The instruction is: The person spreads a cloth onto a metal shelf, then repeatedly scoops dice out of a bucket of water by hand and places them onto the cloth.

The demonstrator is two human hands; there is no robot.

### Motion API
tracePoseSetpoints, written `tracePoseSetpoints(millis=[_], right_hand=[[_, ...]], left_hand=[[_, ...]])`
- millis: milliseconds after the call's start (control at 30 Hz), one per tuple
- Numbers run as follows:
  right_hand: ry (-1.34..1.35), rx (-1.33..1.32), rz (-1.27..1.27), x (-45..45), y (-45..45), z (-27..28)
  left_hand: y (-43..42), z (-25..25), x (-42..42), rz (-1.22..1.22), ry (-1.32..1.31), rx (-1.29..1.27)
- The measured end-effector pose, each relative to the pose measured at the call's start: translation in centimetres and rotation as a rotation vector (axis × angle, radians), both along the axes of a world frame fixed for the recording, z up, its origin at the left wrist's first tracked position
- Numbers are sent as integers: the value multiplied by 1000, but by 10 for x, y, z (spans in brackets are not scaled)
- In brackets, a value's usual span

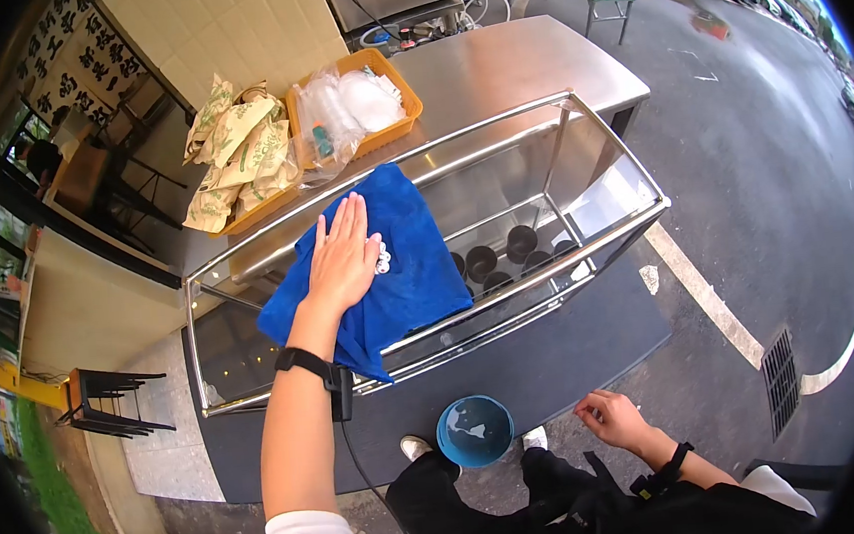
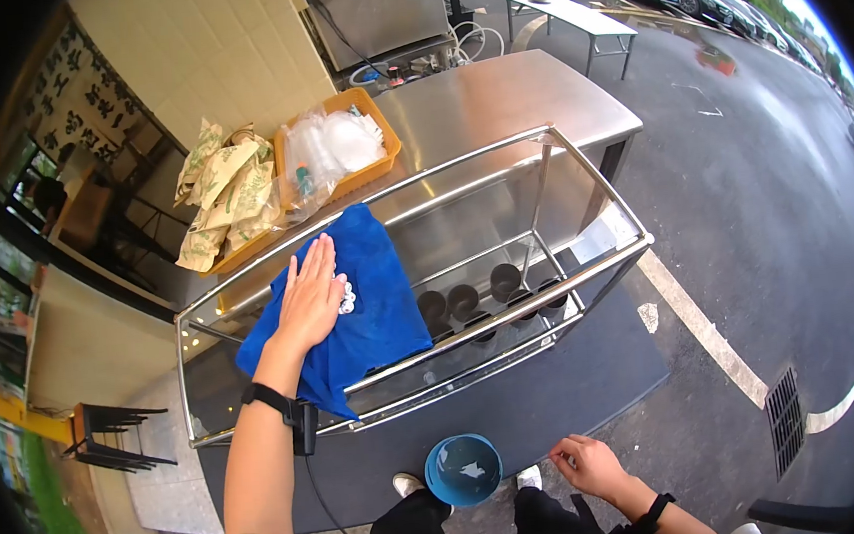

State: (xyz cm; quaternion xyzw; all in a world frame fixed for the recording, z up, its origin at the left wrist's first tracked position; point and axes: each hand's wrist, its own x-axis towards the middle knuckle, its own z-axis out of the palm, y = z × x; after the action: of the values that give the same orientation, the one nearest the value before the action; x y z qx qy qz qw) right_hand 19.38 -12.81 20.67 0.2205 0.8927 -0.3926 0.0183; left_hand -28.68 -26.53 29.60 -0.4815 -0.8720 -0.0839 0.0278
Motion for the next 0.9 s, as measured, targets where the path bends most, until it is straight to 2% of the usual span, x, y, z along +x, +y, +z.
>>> tracePoseSetpoints(millis=[167, 400, 533, 633, 700, 767, 833, 867, 900], right_hand=[[-9, -54, -20, 13, -6, -12], [-55, -68, 40, 18, -21, -30], [-71, -109, 22, 30, -25, -51], [-148, -118, 41, 41, -26, -65], [-170, -141, 47, 52, -29, -88], [-239, -158, 40, 64, -31, -111], [-238, -176, 37, 78, -36, -137], [-233, -187, 35, 84, -39, -152], [-281, -219, 21, 93, -43, -165]], left_hand=[[23, 0, 11, 31, 30, -101], [-16, 18, 41, -22, -58, -79], [-30, 41, 49, -1, -3, 426], [-48, 37, 86, 182, -59, 800], [-67, 24, 135, 160, -63, 904], [-96, -19, 189, -38, 93, 930], [-117, -66, 245, -165, -35, 782], [-115, -87, 270, -131, -205, 634], [-112, -128, 287, -118, -362, 592]])
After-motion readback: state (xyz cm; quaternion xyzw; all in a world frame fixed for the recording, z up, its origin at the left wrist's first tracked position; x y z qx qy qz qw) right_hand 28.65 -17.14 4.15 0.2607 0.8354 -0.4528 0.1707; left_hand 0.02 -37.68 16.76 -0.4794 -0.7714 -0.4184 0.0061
